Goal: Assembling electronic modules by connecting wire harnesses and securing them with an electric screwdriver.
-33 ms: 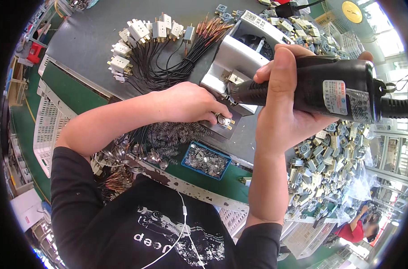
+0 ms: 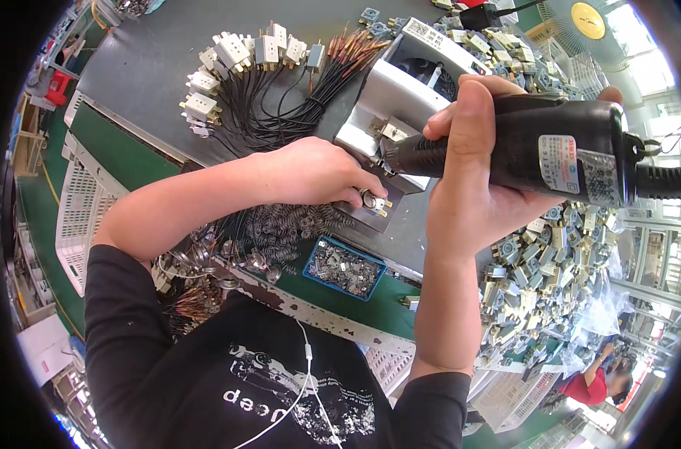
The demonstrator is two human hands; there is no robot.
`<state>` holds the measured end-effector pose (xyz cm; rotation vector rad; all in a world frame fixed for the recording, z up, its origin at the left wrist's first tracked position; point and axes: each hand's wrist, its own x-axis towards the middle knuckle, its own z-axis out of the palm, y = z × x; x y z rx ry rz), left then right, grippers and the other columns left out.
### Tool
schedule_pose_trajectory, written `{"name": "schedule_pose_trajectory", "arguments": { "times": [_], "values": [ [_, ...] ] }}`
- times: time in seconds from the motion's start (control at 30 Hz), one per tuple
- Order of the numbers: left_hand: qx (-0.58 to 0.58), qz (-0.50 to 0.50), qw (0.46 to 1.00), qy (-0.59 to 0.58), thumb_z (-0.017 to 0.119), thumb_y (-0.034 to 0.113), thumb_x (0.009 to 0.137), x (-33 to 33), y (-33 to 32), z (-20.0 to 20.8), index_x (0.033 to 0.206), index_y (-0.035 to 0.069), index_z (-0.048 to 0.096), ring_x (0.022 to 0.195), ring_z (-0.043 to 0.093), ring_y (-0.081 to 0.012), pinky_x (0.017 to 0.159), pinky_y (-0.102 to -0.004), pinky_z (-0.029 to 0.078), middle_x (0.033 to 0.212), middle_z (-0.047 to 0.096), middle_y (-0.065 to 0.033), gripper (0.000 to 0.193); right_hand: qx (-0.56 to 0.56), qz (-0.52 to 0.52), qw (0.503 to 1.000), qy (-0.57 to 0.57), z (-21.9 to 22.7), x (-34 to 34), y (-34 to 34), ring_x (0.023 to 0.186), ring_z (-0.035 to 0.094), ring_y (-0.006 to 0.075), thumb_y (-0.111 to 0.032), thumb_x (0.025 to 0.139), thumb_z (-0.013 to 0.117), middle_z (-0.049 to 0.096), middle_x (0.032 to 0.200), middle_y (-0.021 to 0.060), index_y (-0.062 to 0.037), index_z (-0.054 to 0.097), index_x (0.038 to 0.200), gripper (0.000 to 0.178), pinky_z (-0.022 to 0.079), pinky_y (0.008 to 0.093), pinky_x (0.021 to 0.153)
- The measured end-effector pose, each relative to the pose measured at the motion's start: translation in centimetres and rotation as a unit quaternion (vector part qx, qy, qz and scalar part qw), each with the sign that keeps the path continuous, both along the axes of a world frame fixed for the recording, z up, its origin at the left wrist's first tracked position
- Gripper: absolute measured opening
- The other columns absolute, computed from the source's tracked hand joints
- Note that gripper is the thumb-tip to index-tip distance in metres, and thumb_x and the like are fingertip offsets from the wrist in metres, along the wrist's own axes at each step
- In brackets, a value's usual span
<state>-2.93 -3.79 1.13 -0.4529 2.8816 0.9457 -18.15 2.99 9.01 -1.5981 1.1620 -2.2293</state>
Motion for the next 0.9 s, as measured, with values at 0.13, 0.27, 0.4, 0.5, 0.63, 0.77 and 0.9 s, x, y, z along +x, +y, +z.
{"name": "schedule_pose_trajectory", "arguments": {
  "times": [0.13,0.27,0.4,0.5,0.63,0.77,0.9],
  "values": [
    [0.02,0.004,1.0,-0.016,0.068,0.026,0.088,-0.1,0.0,0.3,0.122,0.024,0.068,0.108,0.066,-0.0286,0.09,-0.0416,0.053,0.111,0.069,-0.0084,0.034,-0.01,0.009,1.0,-0.008,-0.2,-0.1,-0.2,0.059,0.063,0.0165,0.0,0.095,0.064,0.068,0.096,0.0215,-0.0111,0.011,0.156,0.081,0.055,0.0324,0.054],
    [0.017,0.004,0.999,-0.028,0.068,0.027,0.089,-0.2,0.0,0.4,0.122,0.025,0.068,0.108,0.067,-0.0285,0.089,-0.0418,0.053,0.111,0.069,-0.0084,0.033,0.009,-0.017,1.0,-0.001,0.0,0.4,-0.2,0.059,0.063,0.0168,0.0,0.095,0.064,0.068,0.096,0.0219,-0.0107,0.011,0.156,0.081,0.055,0.0329,0.054],
    [0.026,0.003,0.999,-0.031,0.068,0.028,0.089,-0.1,-0.1,0.4,0.122,0.025,0.067,0.107,0.067,-0.0283,0.089,-0.0425,0.053,0.111,0.069,-0.0083,0.034,0.021,0.05,0.998,0.014,0.2,0.0,-0.4,0.059,0.063,0.0173,0.002,0.094,0.062,0.068,0.098,0.0227,-0.01,0.009,0.157,0.083,0.054,0.033,0.057],
    [0.032,0.002,0.999,-0.02,0.068,0.028,0.089,0.0,-0.1,0.3,0.123,0.025,0.067,0.107,0.067,-0.0279,0.088,-0.0428,0.053,0.11,0.069,-0.0081,0.034,0.03,0.17,0.984,0.042,0.4,-1.6,-1.2,0.06,0.063,0.0172,0.003,0.094,0.061,0.068,0.099,0.0227,-0.0106,0.008,0.157,0.084,0.054,0.0325,0.059],
    [0.017,-0.002,1.0,-0.006,0.068,0.027,0.089,0.0,-0.1,-0.2,0.123,0.025,0.068,0.105,0.067,-0.0272,0.087,-0.0419,0.054,0.11,0.07,-0.0075,0.034,0.097,0.099,0.99,0.024,1.0,0.2,-1.0,0.059,0.062,0.0166,0.004,0.093,0.061,0.068,0.099,0.0225,-0.0125,0.007,0.158,0.086,0.054,0.0314,0.06],
    [0.007,0.003,1.0,-0.001,0.068,0.028,0.089,0.3,0.1,-0.2,0.123,0.025,0.069,0.103,0.068,-0.0278,0.088,-0.0417,0.054,0.108,0.071,-0.0074,0.034,0.063,0.024,0.998,0.004,0.5,1.2,0.0,0.059,0.062,0.0154,0.007,0.092,0.062,0.068,0.098,0.0225,-0.0117,0.006,0.158,0.088,0.053,0.0308,0.059],
    [-0.044,-0.009,0.998,0.05,0.067,0.033,0.091,0.5,0.1,-1.3,0.127,0.027,0.068,0.094,0.07,-0.0283,0.08,-0.0405,0.055,0.096,0.073,-0.0083,0.037,0.079,0.022,0.997,-0.014,0.4,1.1,1.8,0.058,0.061,0.0151,0.006,0.095,0.058,0.066,0.097,0.023,-0.0133,0.006,0.158,0.084,0.053,0.0327,0.058]
  ]
}}
